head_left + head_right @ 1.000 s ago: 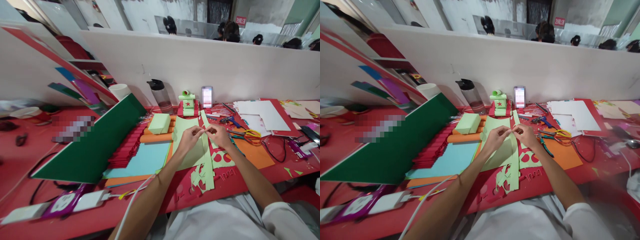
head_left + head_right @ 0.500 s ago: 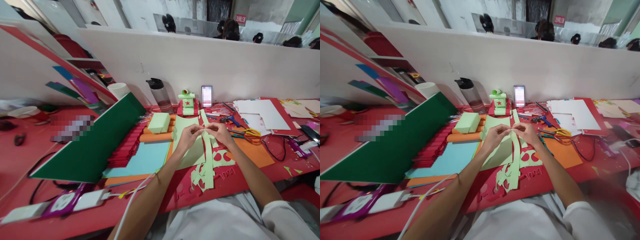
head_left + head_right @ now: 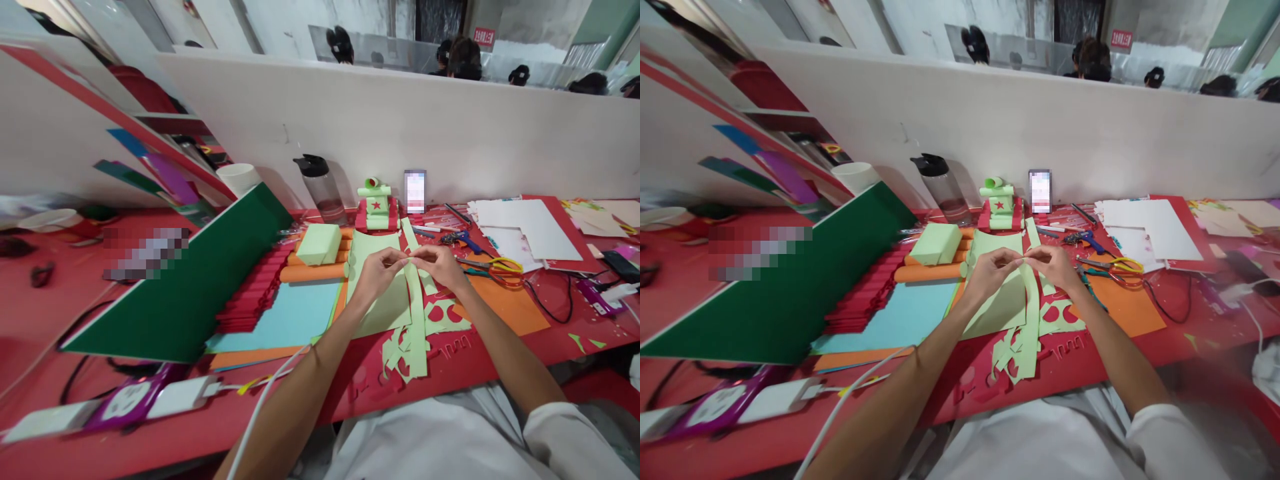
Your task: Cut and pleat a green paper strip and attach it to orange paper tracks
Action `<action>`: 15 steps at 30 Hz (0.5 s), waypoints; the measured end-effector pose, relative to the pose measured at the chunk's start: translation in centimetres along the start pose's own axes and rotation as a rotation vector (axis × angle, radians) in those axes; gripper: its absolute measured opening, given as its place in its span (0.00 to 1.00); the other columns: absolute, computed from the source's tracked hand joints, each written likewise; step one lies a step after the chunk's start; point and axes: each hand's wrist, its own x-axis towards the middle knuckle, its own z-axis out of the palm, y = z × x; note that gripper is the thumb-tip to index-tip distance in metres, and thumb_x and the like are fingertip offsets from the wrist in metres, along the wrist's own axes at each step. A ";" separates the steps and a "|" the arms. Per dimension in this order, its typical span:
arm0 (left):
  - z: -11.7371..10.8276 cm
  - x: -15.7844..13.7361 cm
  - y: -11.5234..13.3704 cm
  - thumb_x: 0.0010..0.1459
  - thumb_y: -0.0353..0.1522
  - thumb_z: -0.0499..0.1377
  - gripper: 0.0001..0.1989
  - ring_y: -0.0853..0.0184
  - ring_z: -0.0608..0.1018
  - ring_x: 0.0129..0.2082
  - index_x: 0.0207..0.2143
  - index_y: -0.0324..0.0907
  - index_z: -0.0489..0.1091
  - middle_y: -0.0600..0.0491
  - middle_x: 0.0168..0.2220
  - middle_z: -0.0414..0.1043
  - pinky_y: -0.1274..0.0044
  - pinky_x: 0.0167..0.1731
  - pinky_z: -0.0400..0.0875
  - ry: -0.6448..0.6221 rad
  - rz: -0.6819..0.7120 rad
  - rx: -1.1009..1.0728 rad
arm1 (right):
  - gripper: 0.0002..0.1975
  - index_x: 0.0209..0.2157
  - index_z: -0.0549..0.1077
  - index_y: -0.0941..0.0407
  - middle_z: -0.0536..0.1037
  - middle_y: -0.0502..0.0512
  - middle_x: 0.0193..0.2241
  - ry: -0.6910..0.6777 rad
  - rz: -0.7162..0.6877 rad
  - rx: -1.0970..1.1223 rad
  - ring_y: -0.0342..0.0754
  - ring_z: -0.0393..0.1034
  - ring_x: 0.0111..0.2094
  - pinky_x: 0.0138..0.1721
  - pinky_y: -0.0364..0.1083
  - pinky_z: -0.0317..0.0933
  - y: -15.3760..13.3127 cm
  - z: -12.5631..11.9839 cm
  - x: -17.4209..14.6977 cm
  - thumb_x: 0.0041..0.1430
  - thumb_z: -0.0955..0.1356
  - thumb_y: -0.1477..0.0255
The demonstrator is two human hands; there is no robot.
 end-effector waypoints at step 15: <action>0.1 -0.4 -0.4 0.61 0.40 0.58 0.11 0.67 0.75 0.27 0.33 0.43 0.73 0.54 0.29 0.76 0.76 0.31 0.67 -0.013 0.057 0.255 | 0.12 0.33 0.78 0.57 0.81 0.55 0.30 0.026 -0.009 -0.147 0.48 0.74 0.32 0.36 0.45 0.66 -0.4 0.8 -0.4 0.58 0.70 0.62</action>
